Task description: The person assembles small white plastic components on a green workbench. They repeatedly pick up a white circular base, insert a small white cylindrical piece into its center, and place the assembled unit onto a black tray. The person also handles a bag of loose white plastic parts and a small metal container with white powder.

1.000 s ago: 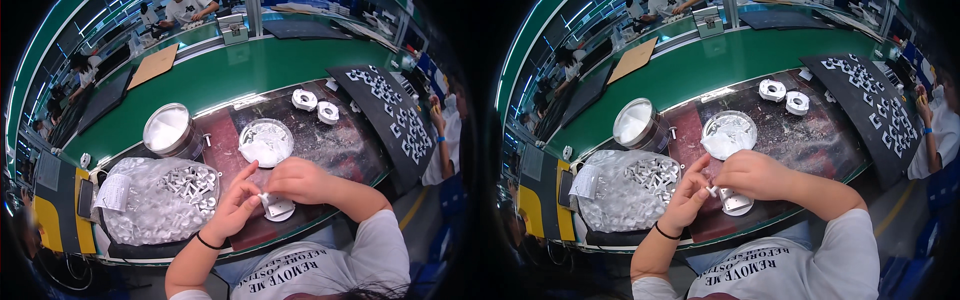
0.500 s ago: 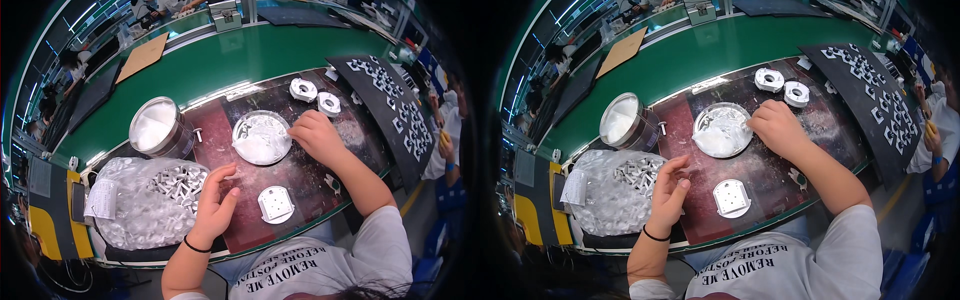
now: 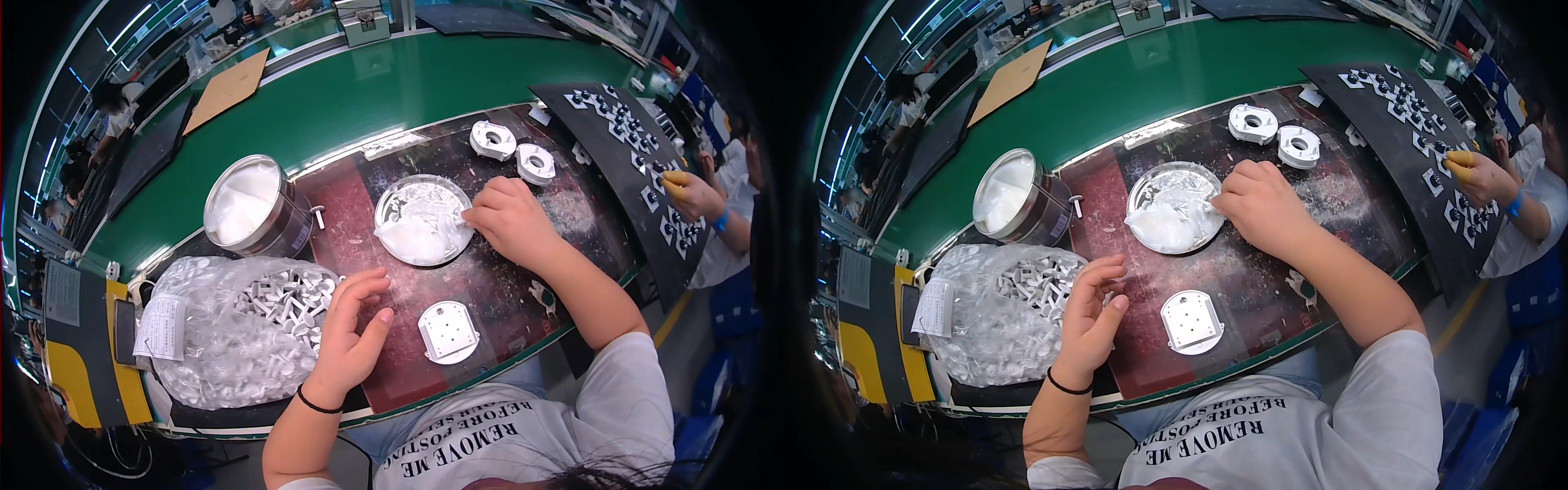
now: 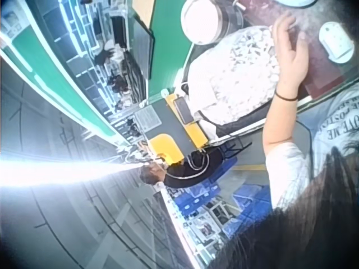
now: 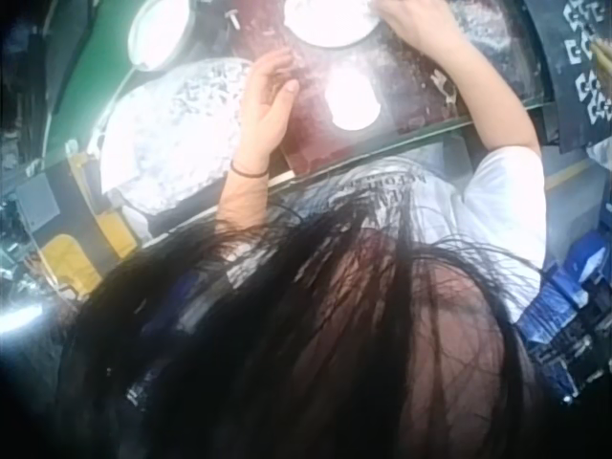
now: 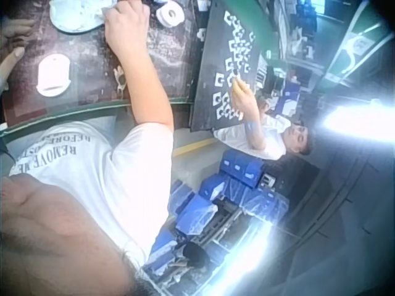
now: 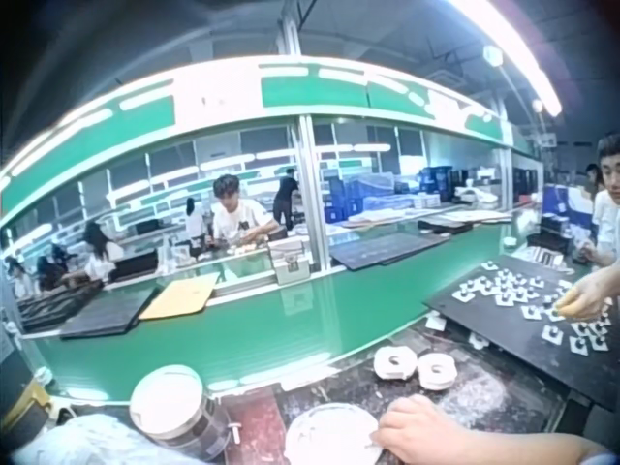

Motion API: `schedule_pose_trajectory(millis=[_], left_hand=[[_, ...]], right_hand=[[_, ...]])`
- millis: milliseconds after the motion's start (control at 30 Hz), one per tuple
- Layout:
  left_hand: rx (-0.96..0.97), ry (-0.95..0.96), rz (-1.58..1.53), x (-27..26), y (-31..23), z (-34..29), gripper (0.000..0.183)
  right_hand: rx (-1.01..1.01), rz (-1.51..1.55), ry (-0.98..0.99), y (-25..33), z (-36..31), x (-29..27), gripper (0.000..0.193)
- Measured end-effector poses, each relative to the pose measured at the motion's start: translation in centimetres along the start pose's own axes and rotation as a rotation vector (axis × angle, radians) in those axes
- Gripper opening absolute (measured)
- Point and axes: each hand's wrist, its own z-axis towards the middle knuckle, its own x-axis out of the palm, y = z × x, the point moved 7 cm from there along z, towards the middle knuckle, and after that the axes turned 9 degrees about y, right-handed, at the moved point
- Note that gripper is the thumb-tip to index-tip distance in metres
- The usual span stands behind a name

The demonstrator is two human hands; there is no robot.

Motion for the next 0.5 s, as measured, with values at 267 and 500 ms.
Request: schedule_pose_trajectory(millis=[267, 500], left_hand=[[0.002, 0.025, 0.027, 0.07, -0.09, 0.02, 0.031], [-0.007, 0.034, 0.032, 0.14, -0.19, -0.04, 0.031]], right_hand=[[0.001, -0.005, -0.016, -0.06, -0.13, 0.12, 0.006], [0.010, -0.018, 0.011, 0.00, -0.16, 0.18, 0.005]])
